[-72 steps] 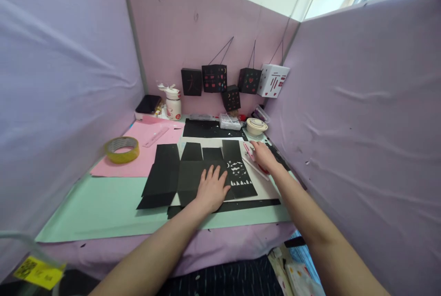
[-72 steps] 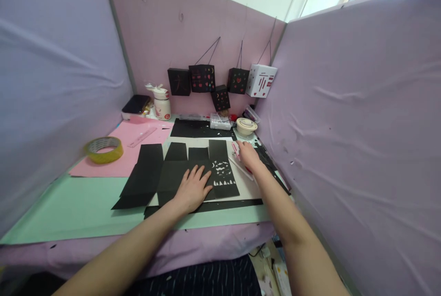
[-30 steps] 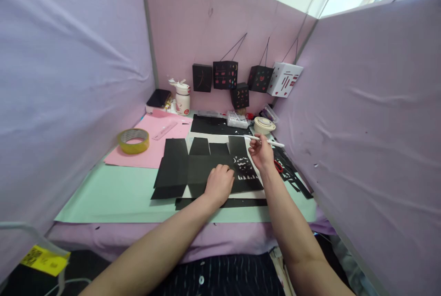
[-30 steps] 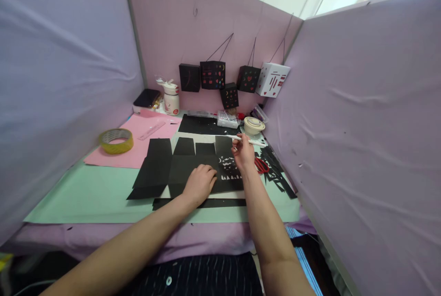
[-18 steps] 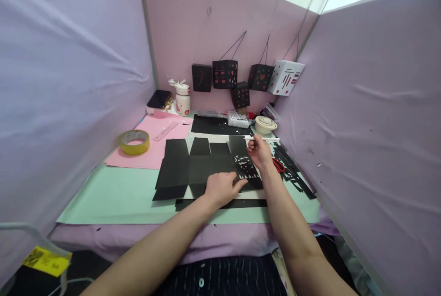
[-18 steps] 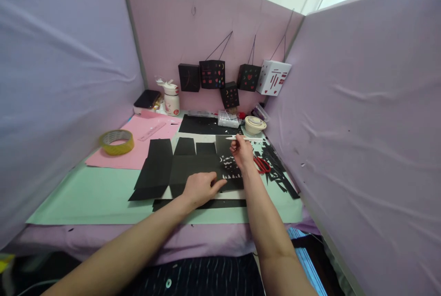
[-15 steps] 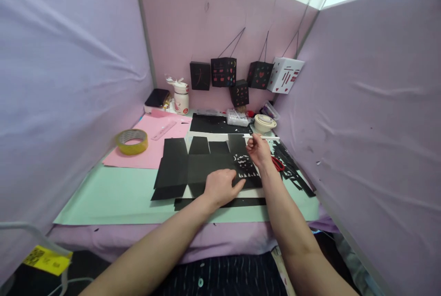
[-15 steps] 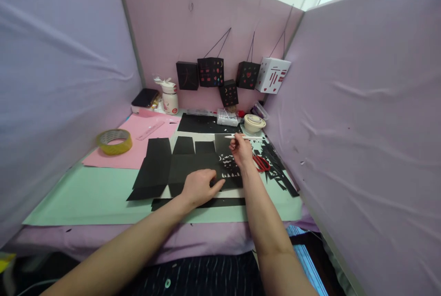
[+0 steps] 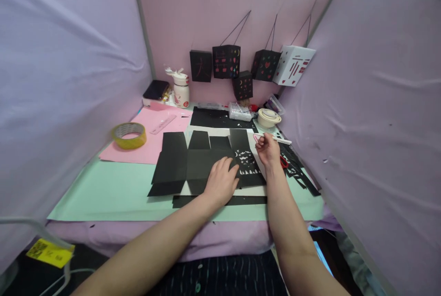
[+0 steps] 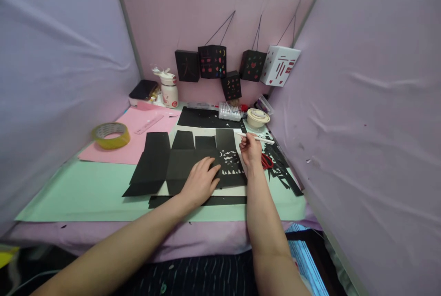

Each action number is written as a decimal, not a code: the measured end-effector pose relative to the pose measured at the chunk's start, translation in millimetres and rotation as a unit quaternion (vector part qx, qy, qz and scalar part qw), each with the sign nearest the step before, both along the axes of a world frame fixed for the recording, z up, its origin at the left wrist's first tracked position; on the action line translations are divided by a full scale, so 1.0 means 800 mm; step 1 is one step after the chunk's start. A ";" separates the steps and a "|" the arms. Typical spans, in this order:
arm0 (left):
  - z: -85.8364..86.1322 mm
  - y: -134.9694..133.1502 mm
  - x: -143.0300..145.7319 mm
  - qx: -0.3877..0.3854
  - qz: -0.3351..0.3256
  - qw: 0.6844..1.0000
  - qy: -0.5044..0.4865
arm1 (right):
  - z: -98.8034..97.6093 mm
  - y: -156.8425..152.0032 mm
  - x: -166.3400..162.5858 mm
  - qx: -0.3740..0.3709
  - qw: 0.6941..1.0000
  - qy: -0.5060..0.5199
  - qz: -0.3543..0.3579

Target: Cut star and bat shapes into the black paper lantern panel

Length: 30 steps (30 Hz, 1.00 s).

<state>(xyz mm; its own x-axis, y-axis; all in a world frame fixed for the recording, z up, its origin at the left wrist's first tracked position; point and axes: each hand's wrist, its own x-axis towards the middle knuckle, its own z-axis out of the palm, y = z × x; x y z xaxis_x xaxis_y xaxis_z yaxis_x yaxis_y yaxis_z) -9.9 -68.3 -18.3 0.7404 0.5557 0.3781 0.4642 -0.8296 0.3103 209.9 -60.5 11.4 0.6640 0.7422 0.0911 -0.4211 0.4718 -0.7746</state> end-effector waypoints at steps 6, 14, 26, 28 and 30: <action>0.000 -0.001 0.001 -0.010 0.004 0.999 0.031 | 0.002 -0.007 0.007 0.018 1.000 0.013 -0.019; 0.002 -0.001 0.001 -0.024 0.007 0.998 0.052 | 0.003 -0.007 0.007 0.001 0.999 -0.010 -0.032; 0.001 -0.002 0.001 -0.027 0.013 0.997 0.067 | -0.001 -0.005 0.007 0.007 1.000 -0.002 -0.024; 0.001 -0.002 0.001 -0.023 0.015 0.997 0.069 | 0.000 -0.005 0.006 0.010 1.000 -0.004 -0.022; 0.000 -0.002 0.002 -0.019 0.018 0.997 0.070 | 0.001 -0.007 0.001 0.000 1.000 -0.020 -0.016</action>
